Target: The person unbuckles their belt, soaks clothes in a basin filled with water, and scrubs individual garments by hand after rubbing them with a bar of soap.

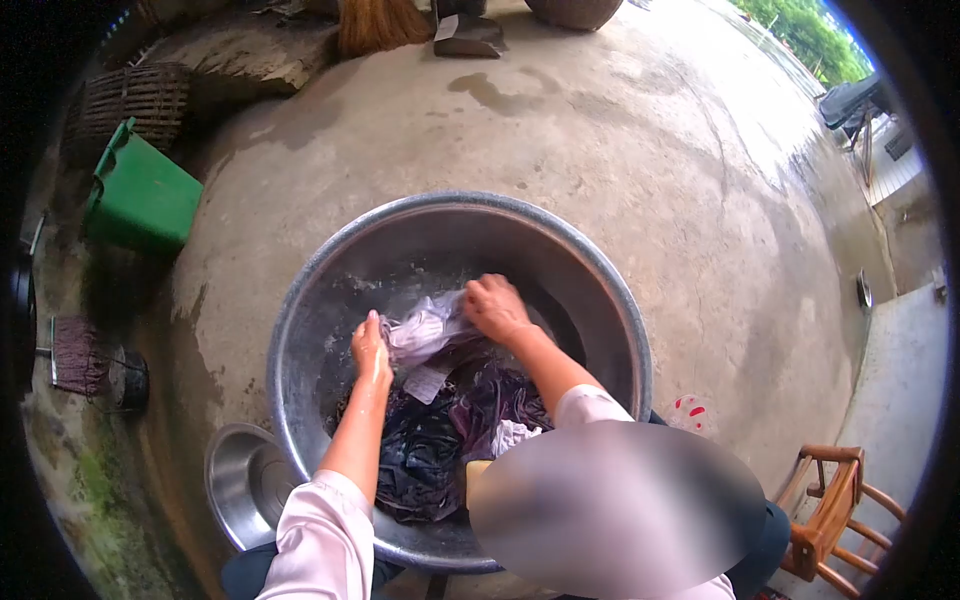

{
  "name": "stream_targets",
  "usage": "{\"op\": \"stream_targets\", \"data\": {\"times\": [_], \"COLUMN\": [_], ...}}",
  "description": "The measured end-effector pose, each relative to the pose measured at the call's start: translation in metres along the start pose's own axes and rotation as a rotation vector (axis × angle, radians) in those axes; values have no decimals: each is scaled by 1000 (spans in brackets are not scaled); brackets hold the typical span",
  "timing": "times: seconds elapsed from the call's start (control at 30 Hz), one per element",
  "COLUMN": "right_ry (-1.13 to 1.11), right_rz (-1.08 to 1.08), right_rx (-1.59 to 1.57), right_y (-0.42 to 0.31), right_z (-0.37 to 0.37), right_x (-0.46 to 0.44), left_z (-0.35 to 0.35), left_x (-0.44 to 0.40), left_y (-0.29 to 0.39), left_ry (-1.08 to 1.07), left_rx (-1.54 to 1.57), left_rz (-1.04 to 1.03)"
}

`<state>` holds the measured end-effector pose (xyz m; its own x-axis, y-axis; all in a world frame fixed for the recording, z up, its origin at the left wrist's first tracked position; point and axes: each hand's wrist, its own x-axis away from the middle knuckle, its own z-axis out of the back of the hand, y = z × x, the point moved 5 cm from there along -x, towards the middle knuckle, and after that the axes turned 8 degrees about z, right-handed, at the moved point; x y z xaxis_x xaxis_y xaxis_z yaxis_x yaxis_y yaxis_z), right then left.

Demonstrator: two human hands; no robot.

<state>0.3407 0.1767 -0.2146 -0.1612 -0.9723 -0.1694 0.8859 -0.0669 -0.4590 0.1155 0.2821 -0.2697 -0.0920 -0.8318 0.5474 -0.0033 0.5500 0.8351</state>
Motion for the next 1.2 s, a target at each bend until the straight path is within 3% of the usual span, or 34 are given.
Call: {"op": "stream_targets", "data": {"times": [0.07,0.1,0.17,0.2,0.27,0.33,0.37,0.47,0.6,0.67,0.73,0.83,0.9,0.93,0.97,1.07,1.13,1.2], "right_ry": [172,263,439,373,241,171,161,104,117,156,366,370,205,246,247,317,301,275], "right_rz": [-113,-264,-575,-603,-661,-552,-472,-83,81,108,81,-141,-469,-472,-478,-388,-136,-152], "right_rx": [-36,-120,-283,-331,-425,-787,-773,-579,-570,-540,-285,-199,-139,-123,-169,-270,-267,-145], "right_y": [27,38,54,48,18,-15,-40,-133,-221,-235,-218,-157,-103,-96,-96,-129,-172,-164], "right_z": [4,-6,-24,-39,-72,-87,-85,-48,12,26,17,-7,-14,-4,-2,6,12,-5], "right_x": [25,29,40,36,22,3,-6,-9,27,35,29,4,-10,-14,-14,-3,3,1], "left_z": [23,38,46,46,16,-9,-33,-9,13,14,5,-18,-44,-50,-47,-38,-57,-60], "left_x": [-19,-24,-28,-32,-10,-9,54,23,14,20,20,20,30,32,26,17,26,27], "left_y": [-6,-13,-35,-44,-43,-55,12,-14,-32,-38,-40,-36,-38,-40,-43,-46,-40,-48], "left_ry": [106,109,21,-24,-180,-418,-418,-607,-757,-766,-738,-587,-417,-317,-223,-466,-1214,-957], "left_rx": [-328,-527,-461,-427,-54,315,331,455,584,598,588,513,607,709,591,617,911,765], "left_rz": [-315,-239,-175,-144,69,491,496,560,487,454,412,341,412,474,414,396,485,559]}}
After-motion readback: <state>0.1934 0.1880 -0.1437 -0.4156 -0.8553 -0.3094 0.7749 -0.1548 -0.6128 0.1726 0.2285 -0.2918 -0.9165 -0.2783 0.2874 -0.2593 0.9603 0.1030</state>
